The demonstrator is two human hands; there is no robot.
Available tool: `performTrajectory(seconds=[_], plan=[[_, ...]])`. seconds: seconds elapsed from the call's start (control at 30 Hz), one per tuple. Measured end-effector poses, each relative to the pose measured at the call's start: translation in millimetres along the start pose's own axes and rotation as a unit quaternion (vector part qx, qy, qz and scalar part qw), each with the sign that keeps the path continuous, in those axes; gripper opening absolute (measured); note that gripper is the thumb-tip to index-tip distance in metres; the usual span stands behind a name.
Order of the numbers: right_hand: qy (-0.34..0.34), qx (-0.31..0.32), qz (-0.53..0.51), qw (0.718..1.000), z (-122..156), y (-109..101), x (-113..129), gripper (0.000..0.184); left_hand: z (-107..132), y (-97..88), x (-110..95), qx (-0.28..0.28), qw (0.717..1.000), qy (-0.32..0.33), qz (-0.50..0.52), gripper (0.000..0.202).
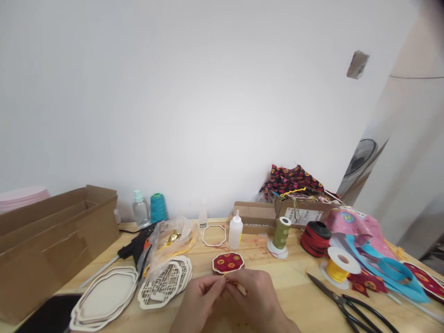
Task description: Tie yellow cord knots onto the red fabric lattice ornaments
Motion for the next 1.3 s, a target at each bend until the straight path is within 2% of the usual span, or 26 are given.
performTrajectory(seconds=[0.07, 0.27, 0.5, 0.63, 0.73, 0.87, 1.07, 1.17, 1.23, 1.3], plan=[[-0.014, 0.001, 0.028, 1.000, 0.0, 0.4, 0.1, 0.019, 1.5, 1.0, -1.4, 0.004, 1.000, -0.018, 0.005, 0.032], [-0.016, -0.009, 0.102, 0.995, 1.8, 1.7, -3.1, 0.016, 5.5, 0.9, -8.1, 0.009, 1.000, 0.006, -0.010, 0.027], [-0.026, -0.016, 0.062, 0.998, 1.3, 2.4, -1.5, 0.017, 0.9, -7.3, -2.4, -0.015, 1.000, -0.014, 0.001, 0.025], [-0.057, -0.018, 0.043, 0.997, 0.7, 1.5, 0.4, 0.015, -1.6, -11.3, -1.6, -0.053, 0.998, -0.020, -0.001, 0.020], [-0.067, -0.028, 0.033, 0.997, 0.7, 0.0, 0.4, 0.012, -2.9, -13.2, 1.3, -0.084, 0.996, -0.028, 0.023, 0.025], [-0.067, -0.035, 0.040, 0.996, 0.4, -1.7, 0.5, 0.013, -5.5, -16.0, 2.9, -0.104, 0.993, 0.004, 0.062, 0.031], [-0.037, -0.020, -0.015, 0.999, 0.9, -3.2, 4.4, 0.021, -3.2, -12.1, -3.0, -0.080, 0.994, 0.028, 0.072, 0.033], [0.015, -0.017, -0.073, 0.997, 0.9, 1.2, 1.9, 0.026, -0.9, -6.9, -4.5, -0.052, 0.996, 0.026, 0.074, 0.037], [0.061, -0.038, -0.118, 0.990, -0.3, 5.3, -1.6, 0.024, -0.7, -4.8, -3.5, -0.039, 0.996, 0.020, 0.077, 0.039], [0.113, -0.072, -0.192, 0.972, -2.2, 7.9, -5.0, 0.019, -1.6, -4.4, -2.0, -0.039, 0.996, 0.013, 0.078, 0.040]])
Point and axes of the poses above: each hand's wrist, its own z-axis away from the middle knuckle, its own y-axis out of the palm, x = y × z, the point moved 3 cm from there along -z, towards the middle knuckle
